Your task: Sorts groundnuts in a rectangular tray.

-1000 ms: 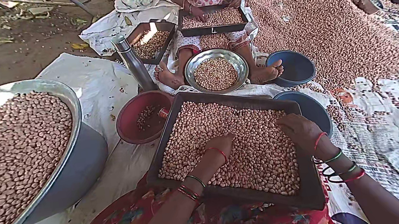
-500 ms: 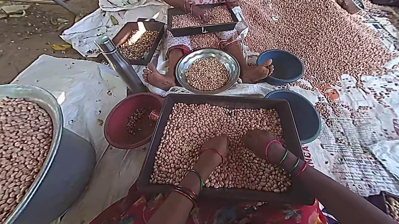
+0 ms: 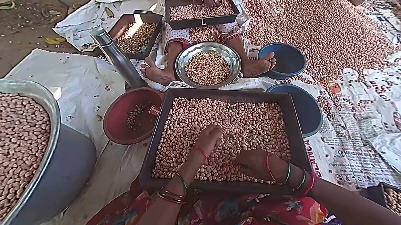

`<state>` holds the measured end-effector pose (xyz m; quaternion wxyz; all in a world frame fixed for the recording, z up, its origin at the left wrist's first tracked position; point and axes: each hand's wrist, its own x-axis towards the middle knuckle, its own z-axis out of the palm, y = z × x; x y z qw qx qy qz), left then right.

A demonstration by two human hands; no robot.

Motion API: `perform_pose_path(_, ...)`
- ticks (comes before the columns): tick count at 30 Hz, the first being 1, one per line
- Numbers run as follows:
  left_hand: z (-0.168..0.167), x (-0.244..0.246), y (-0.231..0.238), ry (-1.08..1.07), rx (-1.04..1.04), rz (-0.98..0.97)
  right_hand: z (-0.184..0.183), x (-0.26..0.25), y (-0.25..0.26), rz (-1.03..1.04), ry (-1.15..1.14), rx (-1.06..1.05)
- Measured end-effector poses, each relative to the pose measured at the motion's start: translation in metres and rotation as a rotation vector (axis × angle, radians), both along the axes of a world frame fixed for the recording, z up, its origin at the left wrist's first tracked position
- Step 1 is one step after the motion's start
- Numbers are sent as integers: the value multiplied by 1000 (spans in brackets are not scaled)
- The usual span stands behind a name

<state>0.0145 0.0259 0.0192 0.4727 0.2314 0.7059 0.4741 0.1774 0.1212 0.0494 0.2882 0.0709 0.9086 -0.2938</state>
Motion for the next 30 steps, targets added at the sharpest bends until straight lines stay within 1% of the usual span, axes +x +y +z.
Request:
perform_pose_path(1, 1, 1, -5, -186, 69, 123, -4, -3, -9, 49, -56, 26)
perform_pose_path(2, 3, 1, -11, -310, 96, 192, -8, -7, -16, 79, -109, 65)
perform_pose_path(3, 3, 1, -16, -365, 88, 216, -11, -9, -21, 83, -137, 86)
perform_pose_path(4, 3, 2, -19, -372, 45, 210, -12, -11, -23, 71, -140, 98)
perform_pose_path(7, -1, 5, -23, -292, -70, 145, -4, -19, -21, -1, -153, 137)
perform_pose_path(8, -2, 6, -23, -278, -88, 131, 1, -20, -18, -45, -109, 138)
perform_pose_path(9, -1, 7, -22, -274, -102, 120, 4, -18, -15, -100, -16, 129)
perform_pose_path(11, 1, 8, -20, -306, -140, 93, 3, -15, -14, -195, 280, 99)
perform_pose_path(13, 1, 10, -18, -395, -199, 86, 0, -18, -21, -220, 581, 78)
perform_pose_path(15, 1, 9, -19, -492, -209, 113, 1, -27, -28, -178, 709, 60)
perform_pose_path(17, 1, 9, -21, -509, -197, 160, 7, -34, -24, -198, 726, 131)
perform_pose_path(18, 1, 7, -22, -509, -187, 156, 12, -36, -15, -261, 675, 212)
perform_pose_path(19, 0, 5, -24, -510, -168, 155, 20, -38, 0, -337, 548, 286)
perform_pose_path(20, -1, 5, -26, -512, -150, 168, 30, -40, 20, -414, 346, 315)
perform_pose_path(21, -1, 4, -27, -507, -131, 184, 33, -40, 41, -467, 198, 345)
perform_pose_path(22, 0, 4, -26, -493, -113, 200, 30, -37, 58, -492, 134, 380)
perform_pose_path(24, 1, 4, -23, -469, -85, 227, 22, -31, 75, -471, 32, 427)
perform_pose_path(27, 1, 4, -20, -445, -83, 239, -1, -30, 73, -319, -100, 489)
perform_pose_path(29, 1, 4, -20, -442, -76, 240, -16, -31, 70, -300, -66, 520)
perform_pose_path(30, 2, 4, -21, -442, -73, 241, -17, -32, 68, -310, -61, 521)
